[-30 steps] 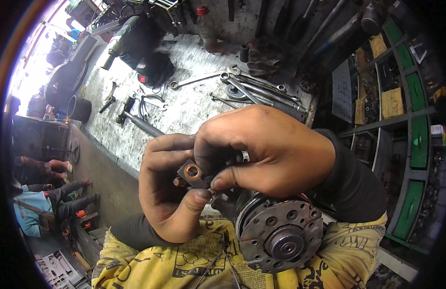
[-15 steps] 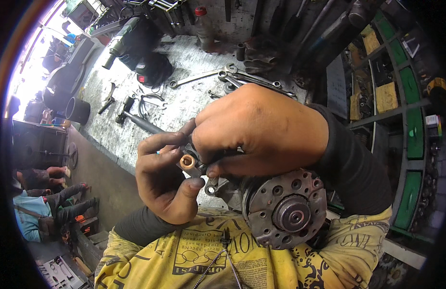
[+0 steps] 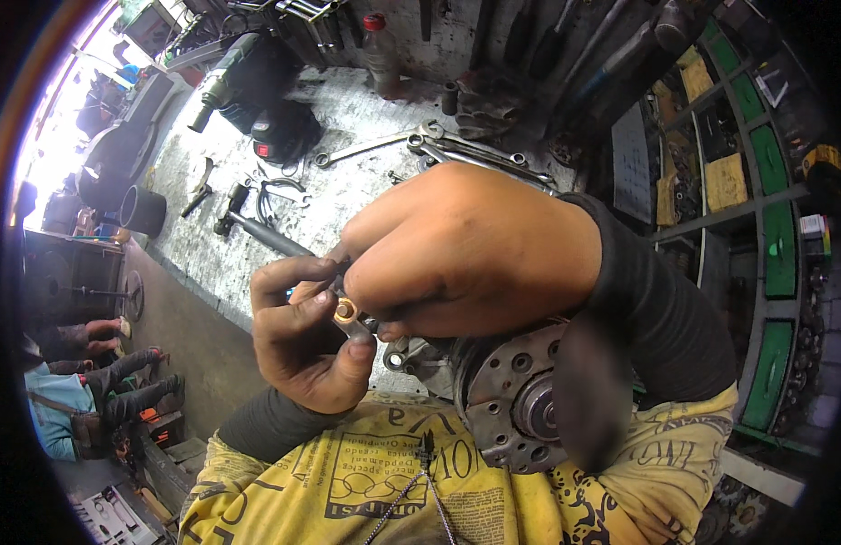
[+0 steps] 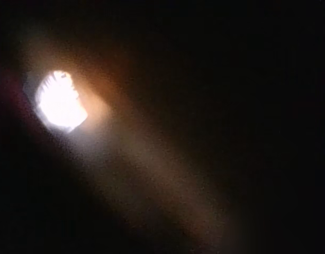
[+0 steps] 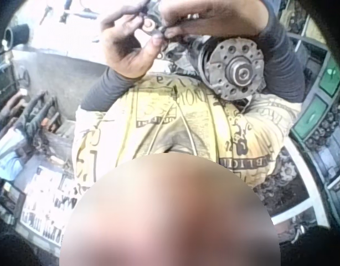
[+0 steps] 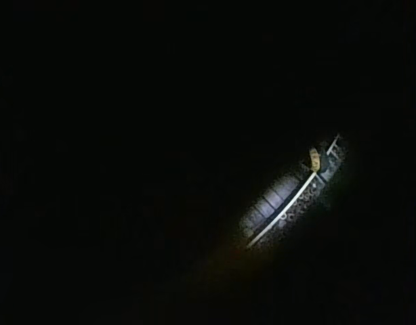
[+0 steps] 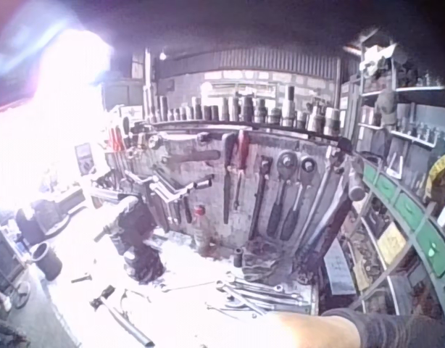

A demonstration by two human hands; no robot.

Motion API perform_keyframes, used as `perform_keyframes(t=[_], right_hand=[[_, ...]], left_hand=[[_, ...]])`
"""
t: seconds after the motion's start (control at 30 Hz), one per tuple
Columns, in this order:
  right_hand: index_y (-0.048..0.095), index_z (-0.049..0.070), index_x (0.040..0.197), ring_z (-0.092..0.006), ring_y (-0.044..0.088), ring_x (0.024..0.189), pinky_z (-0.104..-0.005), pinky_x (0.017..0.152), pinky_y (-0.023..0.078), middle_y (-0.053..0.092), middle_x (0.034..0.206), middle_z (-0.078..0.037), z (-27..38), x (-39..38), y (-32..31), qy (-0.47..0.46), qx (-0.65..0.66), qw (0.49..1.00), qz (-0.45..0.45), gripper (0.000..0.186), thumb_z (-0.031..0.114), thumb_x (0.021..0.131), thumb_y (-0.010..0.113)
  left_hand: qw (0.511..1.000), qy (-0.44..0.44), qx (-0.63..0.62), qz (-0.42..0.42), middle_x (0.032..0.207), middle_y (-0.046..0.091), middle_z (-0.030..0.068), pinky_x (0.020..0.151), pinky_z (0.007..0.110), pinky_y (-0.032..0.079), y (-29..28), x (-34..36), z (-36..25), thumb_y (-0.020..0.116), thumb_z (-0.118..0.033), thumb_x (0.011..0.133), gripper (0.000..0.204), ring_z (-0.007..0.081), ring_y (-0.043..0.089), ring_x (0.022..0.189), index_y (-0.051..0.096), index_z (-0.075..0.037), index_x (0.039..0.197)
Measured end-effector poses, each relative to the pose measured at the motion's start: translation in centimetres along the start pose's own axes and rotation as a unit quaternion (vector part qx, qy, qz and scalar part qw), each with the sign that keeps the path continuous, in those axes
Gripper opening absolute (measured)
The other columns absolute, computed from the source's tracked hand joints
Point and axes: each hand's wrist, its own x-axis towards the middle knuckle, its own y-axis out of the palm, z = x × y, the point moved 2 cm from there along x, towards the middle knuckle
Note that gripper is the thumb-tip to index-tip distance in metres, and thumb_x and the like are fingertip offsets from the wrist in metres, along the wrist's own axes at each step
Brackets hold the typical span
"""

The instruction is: The person disassembles a cylindrical electrical component, removes and inspects internal parts, then reassembles it using a screwdriver. They handle the housing, internal rotor, and small fasteners, placing tools and parts on the workbench.

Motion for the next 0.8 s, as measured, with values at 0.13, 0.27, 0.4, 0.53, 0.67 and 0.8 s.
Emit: perform_keyframes(t=[0.13,0.27,0.4,0.53,0.67,0.8], right_hand=[[0.062,0.005,0.076,-0.0292,0.057,0.061,-0.0378,0.052,0.044,0.055,0.072,-0.009,-0.2,0.0,0.1,0.002,0.002,1.0,0.006,0.022,0.012,0.066,0.081],[0.059,0.004,0.08,-0.029,0.057,0.063,-0.0376,0.054,0.044,0.056,0.073,-0.008,0.0,0.2,-0.3,0.028,-0.023,0.999,0.018,0.029,0.016,0.065,0.082],[0.057,0.003,0.086,-0.0295,0.058,0.065,-0.0371,0.055,0.045,0.055,0.073,-0.008,0.5,0.3,-0.5,0.071,-0.077,0.994,0.028,0.037,0.02,0.064,0.082],[0.055,0.002,0.09,-0.0299,0.057,0.066,-0.0367,0.056,0.045,0.054,0.074,-0.009,0.7,0.1,-0.4,0.131,-0.093,0.986,0.047,0.046,0.025,0.063,0.084],[0.054,0.002,0.093,-0.0253,0.057,0.065,-0.0338,0.056,0.046,0.055,0.075,-0.009,-0.2,-0.3,-0.3,0.155,-0.04,0.986,0.055,0.053,0.03,0.063,0.087],[0.053,0.002,0.101,-0.0146,0.056,0.068,-0.0279,0.06,0.046,0.058,0.084,-0.006,-0.9,-0.9,-0.3,0.161,0.068,0.983,0.053,0.057,0.031,0.066,0.088]], left_hand=[[1.0,-0.01,0.008,-0.013,0.117,0.042,0.0225,0.101,0.055,0.048,0.2,-0.3,0.3,0.078,-0.004,0.076,0.043,0.0433,0.055,0.117,0.05,-0.001,0.108],[1.0,-0.018,0.016,-0.009,0.115,0.043,0.0234,0.098,0.053,0.05,0.2,-0.1,0.2,0.079,-0.003,0.074,0.044,0.0427,0.056,0.116,0.049,-0.001,0.106],[0.999,-0.024,0.044,-0.01,0.113,0.044,0.0242,0.096,0.051,0.052,0.2,0.3,-0.3,0.079,-0.002,0.071,0.042,0.0387,0.057,0.112,0.05,0.001,0.101],[0.997,-0.042,0.062,-0.014,0.11,0.045,0.0243,0.095,0.052,0.052,0.4,0.8,-0.7,0.076,-0.001,0.07,0.036,0.0339,0.059,0.104,0.05,0.003,0.094],[0.995,-0.071,0.071,-0.003,0.107,0.045,0.0234,0.093,0.051,0.052,0.2,1.1,-1.2,0.073,0.0,0.07,0.032,0.0313,0.058,0.1,0.05,0.003,0.092],[0.996,-0.059,0.063,-0.009,0.105,0.044,0.0217,0.092,0.049,0.052,0.3,1.1,-1.0,0.072,0.0,0.07,0.031,0.0306,0.058,0.098,0.05,0.003,0.092]])
